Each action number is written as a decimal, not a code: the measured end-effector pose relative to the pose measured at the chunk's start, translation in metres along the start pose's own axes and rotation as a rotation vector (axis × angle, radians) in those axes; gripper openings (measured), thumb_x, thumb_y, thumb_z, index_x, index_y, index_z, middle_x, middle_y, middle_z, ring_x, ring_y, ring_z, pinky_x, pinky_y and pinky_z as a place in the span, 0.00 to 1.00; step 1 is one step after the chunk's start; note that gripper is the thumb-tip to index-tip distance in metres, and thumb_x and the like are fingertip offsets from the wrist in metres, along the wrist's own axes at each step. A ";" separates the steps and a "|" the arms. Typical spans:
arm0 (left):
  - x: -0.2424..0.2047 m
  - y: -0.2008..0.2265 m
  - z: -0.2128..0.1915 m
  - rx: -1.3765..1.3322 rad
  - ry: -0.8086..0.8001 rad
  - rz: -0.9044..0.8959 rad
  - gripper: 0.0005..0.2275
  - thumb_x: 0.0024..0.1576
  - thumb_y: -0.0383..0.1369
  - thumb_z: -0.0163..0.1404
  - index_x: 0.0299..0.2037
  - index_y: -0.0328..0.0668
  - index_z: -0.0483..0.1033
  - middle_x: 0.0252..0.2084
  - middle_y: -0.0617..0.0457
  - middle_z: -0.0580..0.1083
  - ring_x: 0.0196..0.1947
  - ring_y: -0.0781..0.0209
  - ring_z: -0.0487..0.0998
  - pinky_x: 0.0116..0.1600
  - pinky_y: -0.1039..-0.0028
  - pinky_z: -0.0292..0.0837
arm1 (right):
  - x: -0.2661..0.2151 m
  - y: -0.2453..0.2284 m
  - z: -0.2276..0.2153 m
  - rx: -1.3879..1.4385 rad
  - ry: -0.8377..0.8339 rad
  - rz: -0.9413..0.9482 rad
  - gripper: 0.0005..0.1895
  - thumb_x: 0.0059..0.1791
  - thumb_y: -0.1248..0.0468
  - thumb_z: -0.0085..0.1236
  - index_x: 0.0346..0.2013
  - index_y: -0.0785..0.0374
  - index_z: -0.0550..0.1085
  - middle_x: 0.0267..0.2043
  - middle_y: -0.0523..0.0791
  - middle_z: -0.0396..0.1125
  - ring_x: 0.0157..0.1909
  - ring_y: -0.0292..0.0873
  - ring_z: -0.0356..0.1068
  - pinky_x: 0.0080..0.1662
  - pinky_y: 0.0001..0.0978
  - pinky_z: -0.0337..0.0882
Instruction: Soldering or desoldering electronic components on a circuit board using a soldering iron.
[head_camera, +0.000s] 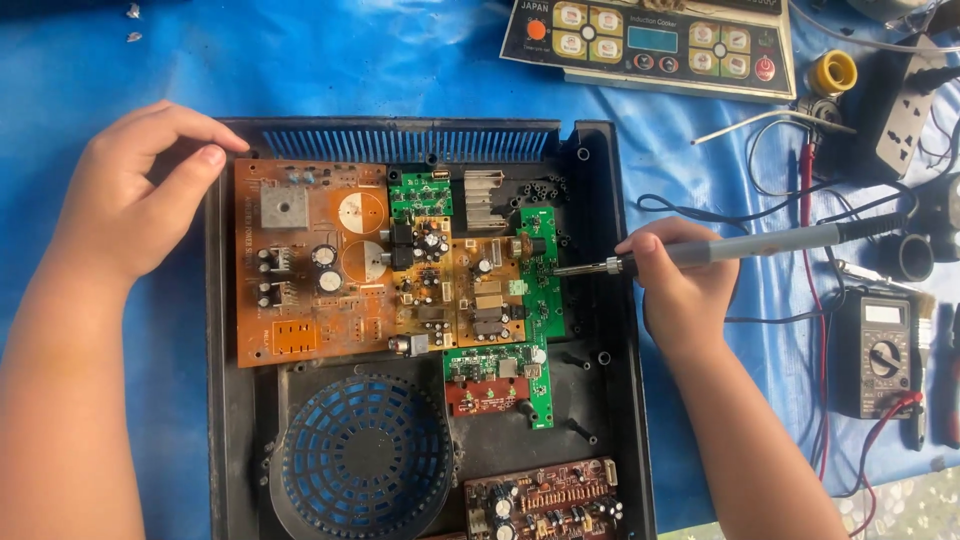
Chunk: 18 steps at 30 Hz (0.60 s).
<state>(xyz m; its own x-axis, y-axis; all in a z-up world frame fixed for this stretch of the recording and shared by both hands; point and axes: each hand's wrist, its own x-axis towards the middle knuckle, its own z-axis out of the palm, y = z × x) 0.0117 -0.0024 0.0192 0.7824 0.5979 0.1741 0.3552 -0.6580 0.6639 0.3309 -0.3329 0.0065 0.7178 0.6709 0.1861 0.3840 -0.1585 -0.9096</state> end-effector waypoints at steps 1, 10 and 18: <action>0.000 0.000 0.000 -0.007 0.002 -0.007 0.08 0.68 0.25 0.45 0.49 0.37 0.79 0.50 0.48 0.77 0.54 0.52 0.75 0.60 0.62 0.66 | 0.001 -0.001 0.000 0.005 -0.008 0.019 0.26 0.50 0.42 0.56 0.26 0.62 0.76 0.15 0.39 0.56 0.21 0.32 0.53 0.29 0.21 0.50; -0.001 -0.004 0.001 0.002 0.003 0.016 0.08 0.69 0.24 0.45 0.50 0.35 0.80 0.51 0.47 0.77 0.54 0.52 0.75 0.59 0.62 0.66 | 0.002 0.000 0.000 -0.004 -0.003 0.038 0.26 0.51 0.40 0.55 0.26 0.61 0.76 0.19 0.40 0.61 0.23 0.33 0.60 0.28 0.20 0.59; -0.001 -0.006 0.002 0.002 0.007 0.038 0.08 0.70 0.24 0.45 0.51 0.35 0.79 0.51 0.47 0.76 0.54 0.51 0.75 0.59 0.62 0.66 | 0.002 0.000 -0.003 0.027 0.010 0.080 0.24 0.50 0.43 0.56 0.26 0.62 0.76 0.18 0.40 0.59 0.22 0.34 0.58 0.27 0.21 0.58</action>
<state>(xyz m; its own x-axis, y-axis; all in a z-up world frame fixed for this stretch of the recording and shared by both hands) 0.0095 0.0003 0.0137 0.7916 0.5757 0.2047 0.3263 -0.6816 0.6550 0.3337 -0.3336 0.0078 0.7511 0.6499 0.1162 0.3096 -0.1912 -0.9315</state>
